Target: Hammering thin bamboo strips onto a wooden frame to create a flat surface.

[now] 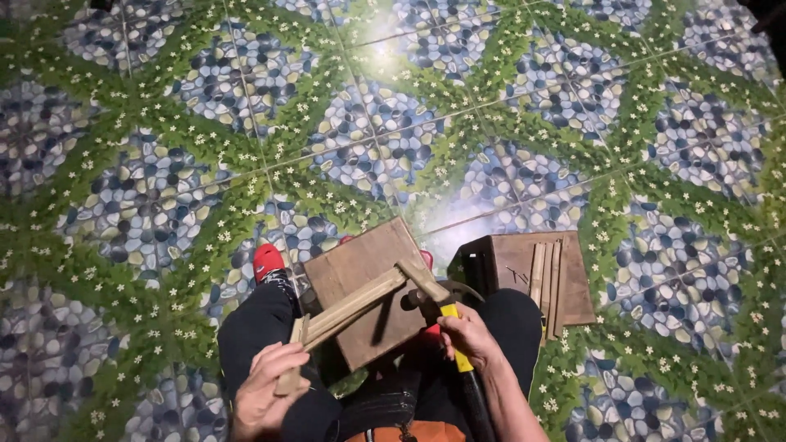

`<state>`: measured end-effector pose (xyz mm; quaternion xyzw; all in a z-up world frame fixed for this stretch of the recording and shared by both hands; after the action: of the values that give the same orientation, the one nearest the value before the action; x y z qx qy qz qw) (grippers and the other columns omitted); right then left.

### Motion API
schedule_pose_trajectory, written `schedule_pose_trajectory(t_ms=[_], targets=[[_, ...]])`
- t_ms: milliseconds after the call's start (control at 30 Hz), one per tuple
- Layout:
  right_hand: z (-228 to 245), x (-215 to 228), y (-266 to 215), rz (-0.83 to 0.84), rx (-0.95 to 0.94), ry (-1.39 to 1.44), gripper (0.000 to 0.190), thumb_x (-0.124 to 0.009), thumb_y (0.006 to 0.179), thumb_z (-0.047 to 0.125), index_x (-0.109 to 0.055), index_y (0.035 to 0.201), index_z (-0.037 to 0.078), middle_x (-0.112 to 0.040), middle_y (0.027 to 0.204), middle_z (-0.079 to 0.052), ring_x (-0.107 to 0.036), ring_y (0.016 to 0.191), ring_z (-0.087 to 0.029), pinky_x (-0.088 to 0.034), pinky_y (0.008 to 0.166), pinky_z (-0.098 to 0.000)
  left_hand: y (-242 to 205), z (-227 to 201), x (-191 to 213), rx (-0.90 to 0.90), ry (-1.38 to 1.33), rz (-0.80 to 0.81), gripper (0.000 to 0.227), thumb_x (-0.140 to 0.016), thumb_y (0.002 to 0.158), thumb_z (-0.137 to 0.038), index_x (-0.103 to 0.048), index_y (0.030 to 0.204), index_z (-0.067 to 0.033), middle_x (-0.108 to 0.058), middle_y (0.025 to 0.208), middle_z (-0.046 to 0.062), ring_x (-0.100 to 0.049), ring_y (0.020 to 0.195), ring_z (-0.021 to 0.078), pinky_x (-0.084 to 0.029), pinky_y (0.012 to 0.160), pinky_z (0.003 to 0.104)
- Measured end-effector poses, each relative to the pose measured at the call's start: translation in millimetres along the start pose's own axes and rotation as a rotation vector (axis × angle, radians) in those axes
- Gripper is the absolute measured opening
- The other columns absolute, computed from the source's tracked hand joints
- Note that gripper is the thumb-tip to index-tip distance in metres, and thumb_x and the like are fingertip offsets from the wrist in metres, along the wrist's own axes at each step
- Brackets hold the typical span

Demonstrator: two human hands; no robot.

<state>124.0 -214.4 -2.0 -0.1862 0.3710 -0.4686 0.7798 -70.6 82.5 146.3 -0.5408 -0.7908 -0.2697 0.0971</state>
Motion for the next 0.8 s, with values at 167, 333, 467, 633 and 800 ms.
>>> schedule_pose_trajectory(t_ms=[167,333,467,633,800], targets=[[-4,1,3,0.004,-0.016,-0.026,0.014,-0.059,0.087,0.001,-0.046,0.087,0.004,-0.056,0.048,-0.016,-0.051,0.030,-0.022,-0.041,0.030,-0.0296,5,2,0,0.259,-0.245,-0.048,0.025,-0.071,0.079,0.005,-0.076,0.104,0.0002,-0.072,0.124,0.014,-0.065,0.124,0.0226,-0.057,0.090,0.025],[-1,2,1,-0.001,0.003,0.016,0.010,-0.059,0.090,0.001,-0.049,0.086,0.003,-0.055,0.050,-0.014,-0.052,0.031,-0.019,-0.043,0.031,-0.0274,22,2,-5,0.187,-0.285,-0.104,0.024,-0.070,0.082,0.004,-0.074,0.106,0.0033,-0.074,0.115,0.011,-0.061,0.129,0.0273,-0.051,0.101,0.031],[1,11,8,0.004,0.079,0.064,0.013,-0.062,0.086,0.002,-0.049,0.086,0.003,-0.054,0.049,-0.016,-0.050,0.028,-0.022,-0.039,0.027,-0.0299,49,0,-4,0.171,-0.235,-0.122,0.022,-0.068,0.082,0.005,-0.073,0.103,0.0009,-0.074,0.115,0.012,-0.064,0.125,0.0266,-0.050,0.105,0.034],[6,8,6,-0.026,0.055,0.034,0.012,-0.061,0.085,0.004,-0.050,0.090,0.003,-0.053,0.048,-0.015,-0.048,0.028,-0.020,-0.037,0.026,-0.0284,77,18,0,0.177,-0.213,-0.186,0.005,-0.068,0.086,0.003,-0.072,0.086,0.0005,-0.071,0.117,0.010,-0.068,0.119,0.0257,-0.053,0.106,0.034],[9,4,2,-0.066,-0.005,-0.001,0.010,-0.060,0.087,0.002,-0.050,0.087,0.003,-0.053,0.048,-0.014,-0.048,0.028,-0.020,-0.036,0.027,-0.0280,92,20,-2,0.154,-0.301,-0.295,0.008,-0.069,0.083,0.007,-0.070,0.083,-0.0007,-0.071,0.110,0.018,-0.070,0.109,0.0305,-0.053,0.105,0.038]])
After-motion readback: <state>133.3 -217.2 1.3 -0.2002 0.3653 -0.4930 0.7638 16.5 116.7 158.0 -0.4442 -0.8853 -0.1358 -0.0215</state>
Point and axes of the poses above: each hand's wrist, its own y-axis towards the middle knuckle, its own x-axis out of the back of the hand, z = x × y, the point moved 8 cm from there along y, towards the middle knuckle
